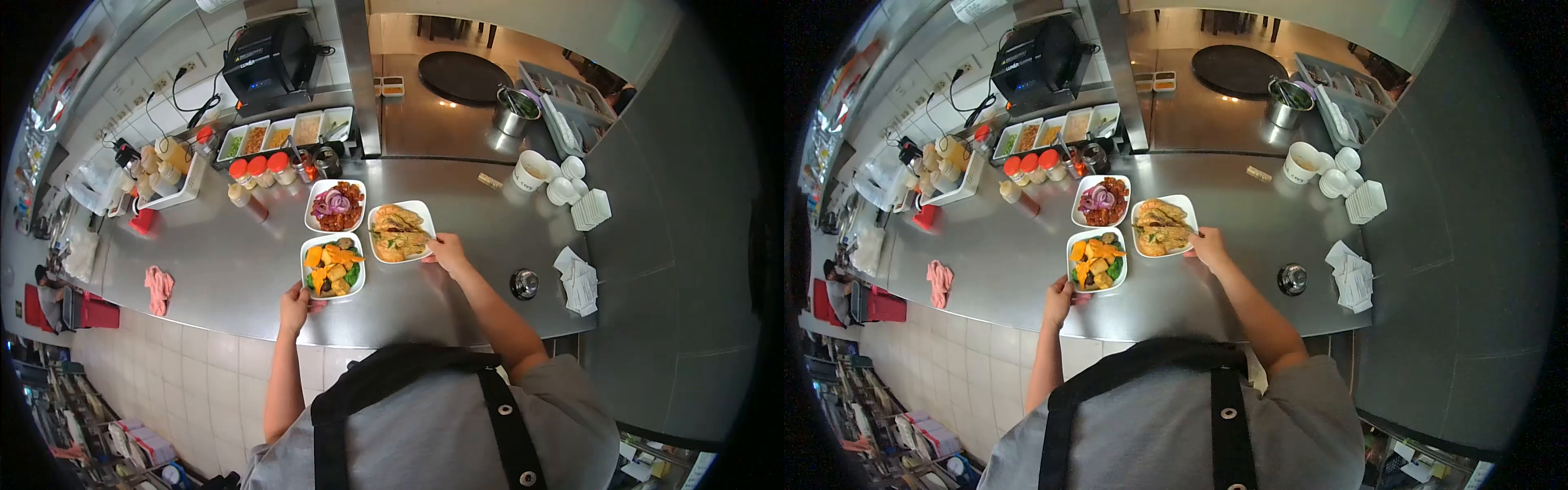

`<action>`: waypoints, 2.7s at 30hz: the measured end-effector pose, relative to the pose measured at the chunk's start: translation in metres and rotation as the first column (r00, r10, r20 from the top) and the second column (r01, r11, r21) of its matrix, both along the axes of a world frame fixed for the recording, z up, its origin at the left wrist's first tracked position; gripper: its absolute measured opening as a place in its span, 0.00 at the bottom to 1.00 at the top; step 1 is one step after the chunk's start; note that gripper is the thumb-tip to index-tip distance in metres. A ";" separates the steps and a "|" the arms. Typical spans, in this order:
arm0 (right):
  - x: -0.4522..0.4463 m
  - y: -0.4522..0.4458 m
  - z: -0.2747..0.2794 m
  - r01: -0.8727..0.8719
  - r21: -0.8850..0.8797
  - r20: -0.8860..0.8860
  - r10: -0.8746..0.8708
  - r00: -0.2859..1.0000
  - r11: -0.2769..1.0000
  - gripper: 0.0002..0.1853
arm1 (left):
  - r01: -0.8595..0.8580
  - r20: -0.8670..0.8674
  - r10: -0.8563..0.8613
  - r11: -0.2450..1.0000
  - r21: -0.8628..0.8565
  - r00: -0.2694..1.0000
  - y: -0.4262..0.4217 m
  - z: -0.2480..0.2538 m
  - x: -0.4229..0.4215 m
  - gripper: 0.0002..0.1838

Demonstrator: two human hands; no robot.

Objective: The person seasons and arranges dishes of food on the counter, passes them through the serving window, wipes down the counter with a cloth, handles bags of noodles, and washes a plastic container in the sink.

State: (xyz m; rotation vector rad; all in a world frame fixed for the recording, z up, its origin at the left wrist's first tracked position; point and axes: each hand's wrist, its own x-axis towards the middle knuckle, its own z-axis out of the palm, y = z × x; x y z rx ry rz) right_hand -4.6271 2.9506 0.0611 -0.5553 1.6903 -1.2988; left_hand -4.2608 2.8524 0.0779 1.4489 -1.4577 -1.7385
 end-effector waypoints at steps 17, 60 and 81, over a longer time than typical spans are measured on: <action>-0.200 -0.218 0.001 0.398 0.029 -0.076 -0.395 0.916 0.917 0.13 | -0.144 0.130 0.153 0.987 -0.076 0.980 0.029 -0.003 -0.014 0.24; -0.150 -0.026 0.013 0.444 -0.029 -0.334 -0.427 0.840 0.896 0.14 | 0.052 -0.070 -0.054 0.998 -0.030 0.996 0.046 -0.007 -0.049 0.22; -0.217 -0.195 -0.032 0.409 -0.156 0.498 -0.286 0.819 0.899 0.15 | 0.015 0.172 0.021 0.978 -0.207 0.985 0.069 0.031 -0.044 0.16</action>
